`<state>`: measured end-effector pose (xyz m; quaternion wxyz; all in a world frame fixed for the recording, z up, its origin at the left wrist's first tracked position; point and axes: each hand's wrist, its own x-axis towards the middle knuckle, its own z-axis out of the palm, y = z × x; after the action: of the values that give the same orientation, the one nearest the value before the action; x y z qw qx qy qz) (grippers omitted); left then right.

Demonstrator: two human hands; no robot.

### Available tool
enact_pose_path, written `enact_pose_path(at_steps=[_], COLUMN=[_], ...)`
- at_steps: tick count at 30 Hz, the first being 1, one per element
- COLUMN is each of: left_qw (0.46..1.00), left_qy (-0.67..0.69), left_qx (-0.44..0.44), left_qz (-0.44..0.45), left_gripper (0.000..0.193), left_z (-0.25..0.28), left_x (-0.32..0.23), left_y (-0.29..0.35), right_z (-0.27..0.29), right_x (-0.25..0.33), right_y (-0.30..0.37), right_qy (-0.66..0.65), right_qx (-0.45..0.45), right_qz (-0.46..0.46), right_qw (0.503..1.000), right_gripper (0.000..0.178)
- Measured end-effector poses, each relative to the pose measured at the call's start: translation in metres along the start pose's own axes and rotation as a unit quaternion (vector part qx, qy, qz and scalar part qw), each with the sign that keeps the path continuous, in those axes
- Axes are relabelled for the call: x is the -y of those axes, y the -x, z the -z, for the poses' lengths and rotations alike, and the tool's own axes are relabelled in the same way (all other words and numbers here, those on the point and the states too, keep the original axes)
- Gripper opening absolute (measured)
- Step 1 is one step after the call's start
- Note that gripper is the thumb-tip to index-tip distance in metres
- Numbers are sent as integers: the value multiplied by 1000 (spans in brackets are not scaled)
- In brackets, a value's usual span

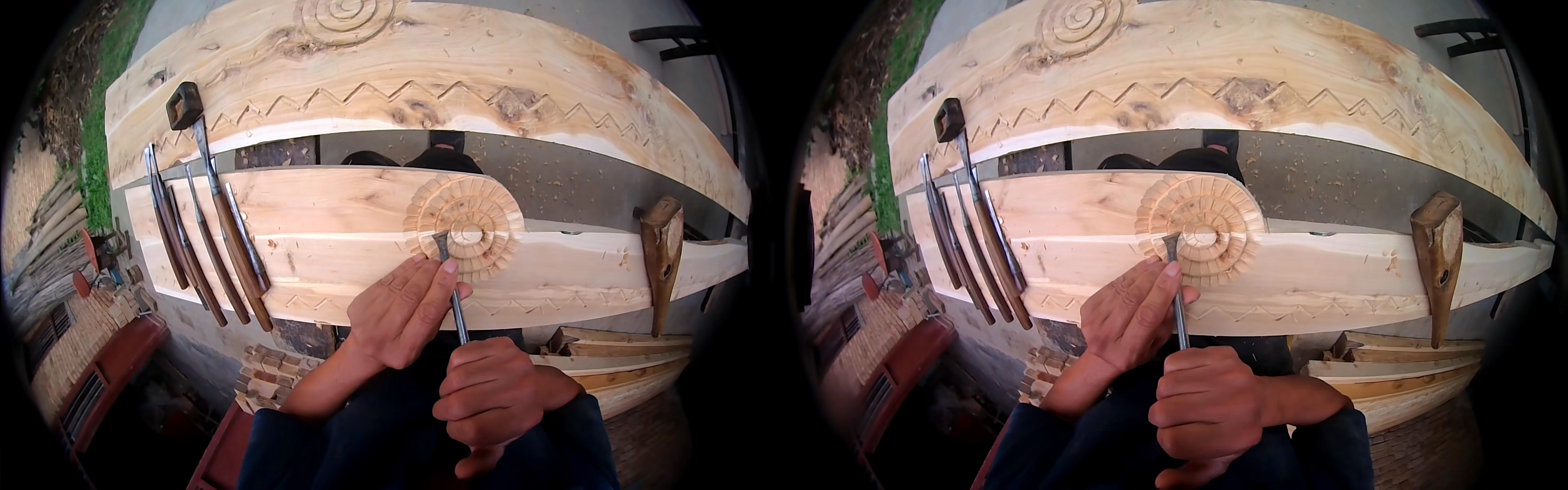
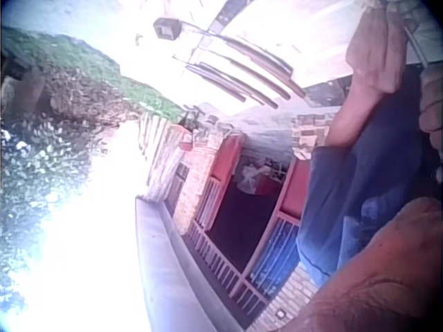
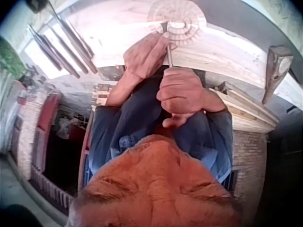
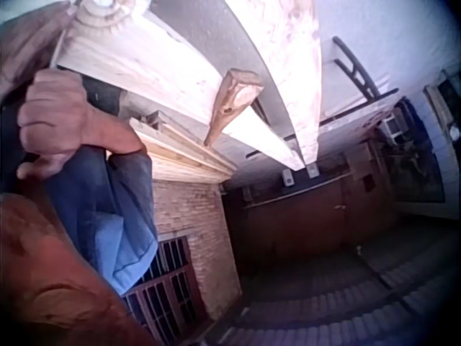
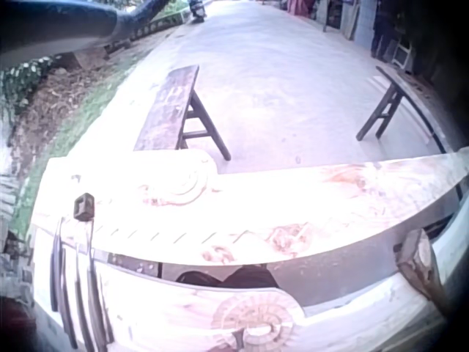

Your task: The person carves a spiral pattern into a wood plank using a chisel, periodically removing wood shavings from the carved area by hand.

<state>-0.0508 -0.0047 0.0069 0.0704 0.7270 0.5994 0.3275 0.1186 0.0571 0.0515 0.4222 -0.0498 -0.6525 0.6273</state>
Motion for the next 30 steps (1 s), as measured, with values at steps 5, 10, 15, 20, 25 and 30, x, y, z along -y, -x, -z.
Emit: enact_pose_path(at_steps=[5,10,15,20,25,30], left_qw=[1000,1000,1000,1000,1000,998], left_qy=[0,5,9,-15,0,24], left_qx=[-2,3,-1,-3,-8,-30], left_qz=[4,15,22,12,24,40], left_gripper=[39,40,40,45,40,38], left_z=[0,0,-1,-2,2,0], left_x=[-1,-1,0,-2,0,2], left_y=[-2,1,3,-4,-6,-4], right_z=[-6,-19,-24,-5,-27,-36], right_x=[0,-6,-10,-7,-6,-7], right_y=[3,3,-4,8,-13,-34], right_qy=[11,32,30,46,73,64], right_qx=[-21,-54,-83,4,-43,-92], right_qz=[2,14,24,15,-1,-4], right_qw=[1000,998,996,999,996,994], right_gripper=[51,41,28,27,34,39])
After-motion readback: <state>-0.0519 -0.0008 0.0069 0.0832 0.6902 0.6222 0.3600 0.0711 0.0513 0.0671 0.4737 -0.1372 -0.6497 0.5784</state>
